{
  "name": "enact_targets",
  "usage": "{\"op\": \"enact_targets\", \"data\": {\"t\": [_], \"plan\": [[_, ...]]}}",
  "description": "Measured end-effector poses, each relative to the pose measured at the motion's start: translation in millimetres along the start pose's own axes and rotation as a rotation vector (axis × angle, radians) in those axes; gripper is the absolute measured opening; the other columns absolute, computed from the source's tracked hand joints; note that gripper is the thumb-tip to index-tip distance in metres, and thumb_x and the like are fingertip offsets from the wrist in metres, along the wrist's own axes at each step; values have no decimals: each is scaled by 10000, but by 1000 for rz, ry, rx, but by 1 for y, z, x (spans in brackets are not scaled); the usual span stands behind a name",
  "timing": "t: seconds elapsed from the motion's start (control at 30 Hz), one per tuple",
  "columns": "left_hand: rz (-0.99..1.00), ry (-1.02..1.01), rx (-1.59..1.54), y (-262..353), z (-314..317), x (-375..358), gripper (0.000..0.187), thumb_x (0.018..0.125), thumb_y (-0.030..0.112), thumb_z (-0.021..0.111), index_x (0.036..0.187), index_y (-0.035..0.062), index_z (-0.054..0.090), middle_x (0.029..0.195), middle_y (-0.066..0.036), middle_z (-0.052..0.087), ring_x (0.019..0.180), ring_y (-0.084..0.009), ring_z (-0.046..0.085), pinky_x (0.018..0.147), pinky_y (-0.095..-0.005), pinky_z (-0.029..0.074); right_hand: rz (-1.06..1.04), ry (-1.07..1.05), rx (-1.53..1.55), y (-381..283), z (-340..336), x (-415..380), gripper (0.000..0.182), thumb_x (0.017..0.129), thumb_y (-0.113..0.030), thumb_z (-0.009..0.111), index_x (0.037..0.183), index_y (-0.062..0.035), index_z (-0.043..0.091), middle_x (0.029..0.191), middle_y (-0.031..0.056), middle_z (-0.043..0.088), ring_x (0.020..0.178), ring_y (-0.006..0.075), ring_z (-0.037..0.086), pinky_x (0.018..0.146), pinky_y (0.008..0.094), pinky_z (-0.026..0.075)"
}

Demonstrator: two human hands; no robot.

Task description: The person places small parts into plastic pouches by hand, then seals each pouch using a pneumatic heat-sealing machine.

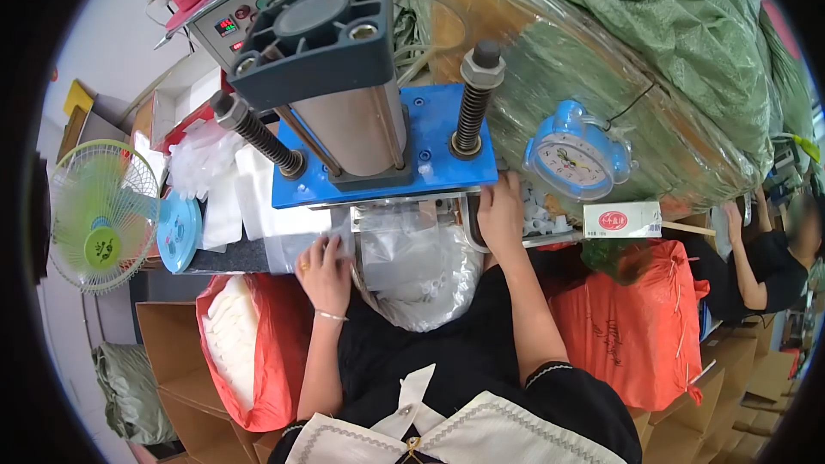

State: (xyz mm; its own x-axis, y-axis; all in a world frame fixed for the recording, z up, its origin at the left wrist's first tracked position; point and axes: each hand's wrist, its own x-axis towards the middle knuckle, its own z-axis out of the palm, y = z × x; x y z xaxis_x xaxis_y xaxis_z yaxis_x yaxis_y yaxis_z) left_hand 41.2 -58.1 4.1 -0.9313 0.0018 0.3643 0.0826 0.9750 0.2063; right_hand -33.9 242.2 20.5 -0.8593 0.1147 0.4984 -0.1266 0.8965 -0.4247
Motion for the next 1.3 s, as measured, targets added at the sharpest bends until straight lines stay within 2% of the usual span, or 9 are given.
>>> {"op": "enact_targets", "data": {"t": [0.1, 0.17, 0.27, 0.47, 0.7, 0.77, 0.83, 1.03, 1.3], "plan": [[-177, 4, -223, -8, -28, 0, 90, 773, 114, 669, 791, 34, 634, 766, -82, 610, 721, -291, 574, 700, -368, 443, 209, 13, 387, -16, -22, -21, 162, 825, -11, 558, 979, 40, 557, 961, 154, 590, 745, 269, 613, 667, 342, 501], [-196, -10, -341, 10, -63, 11, 119, 778, 106, 671, 754, 2, 619, 708, -97, 595, 648, -263, 573, 607, -349, 440, 554, -172, 1093, -34, -23, -41, 206, 838, -11, 579, 1040, 18, 547, 935, 102, 595, 733, 168, 592, 653, 283, 481], [-108, -158, -692, 48, -81, 15, 155, 746, 109, 710, 754, -6, 607, 689, -96, 580, 615, -226, 548, 580, -322, 428, 558, -308, 1183, -77, -34, -44, 229, 822, -25, 612, 1050, -17, 593, 909, 89, 618, 725, 138, 583, 647, 281, 474], [-447, -425, -1014, 62, -35, 6, 194, 820, 170, 685, 866, -18, 674, 691, -37, 644, 592, -72, 549, 551, -219, 427, -163, -345, 587, -92, -22, -16, 159, 785, -130, 696, 909, -31, 682, 838, 110, 653, 718, 202, 609, 627, 288, 476], [-466, -366, -1143, 61, 5, -4, 207, 836, 184, 686, 871, -20, 679, 671, 23, 600, 567, -42, 480, 515, -198, 399, 284, -255, 854, -88, 2, -35, 208, 785, -141, 699, 959, -29, 683, 868, 122, 664, 771, 224, 618, 653, 313, 479], [-520, -434, -1175, 60, 6, -6, 197, 830, 190, 693, 862, -5, 681, 676, 31, 593, 573, -39, 473, 517, -194, 395, 238, -256, 785, -79, -6, -27, 216, 792, -157, 695, 965, -28, 682, 849, 123, 668, 768, 205, 628, 646, 311, 479], [-477, -455, -1125, 62, 5, -4, 202, 827, 193, 697, 859, -5, 680, 676, 28, 592, 577, -36, 473, 515, -191, 393, -141, -422, 475, -70, -6, -21, 226, 806, -188, 686, 966, -28, 680, 807, 118, 674, 722, 195, 635, 637, 301, 483], [-545, -466, -1204, 65, 1, 6, 226, 851, 225, 669, 875, 0, 685, 662, 12, 611, 544, -31, 498, 494, -193, 411, 224, -354, 721, -87, 5, -37, 284, 798, -225, 679, 998, -25, 660, 820, 122, 672, 710, 278, 623, 658, 356, 486], [-564, -413, -1288, 55, 26, 51, 280, 862, 238, 646, 697, 12, 634, 587, 1, 583, 477, -53, 489, 413, -205, 346, 22, -141, -115, -38, -39, -10, 228, 773, -79, 620, 997, -30, 621, 922, 147, 623, 879, 339, 590, 748, 420, 479]]}}
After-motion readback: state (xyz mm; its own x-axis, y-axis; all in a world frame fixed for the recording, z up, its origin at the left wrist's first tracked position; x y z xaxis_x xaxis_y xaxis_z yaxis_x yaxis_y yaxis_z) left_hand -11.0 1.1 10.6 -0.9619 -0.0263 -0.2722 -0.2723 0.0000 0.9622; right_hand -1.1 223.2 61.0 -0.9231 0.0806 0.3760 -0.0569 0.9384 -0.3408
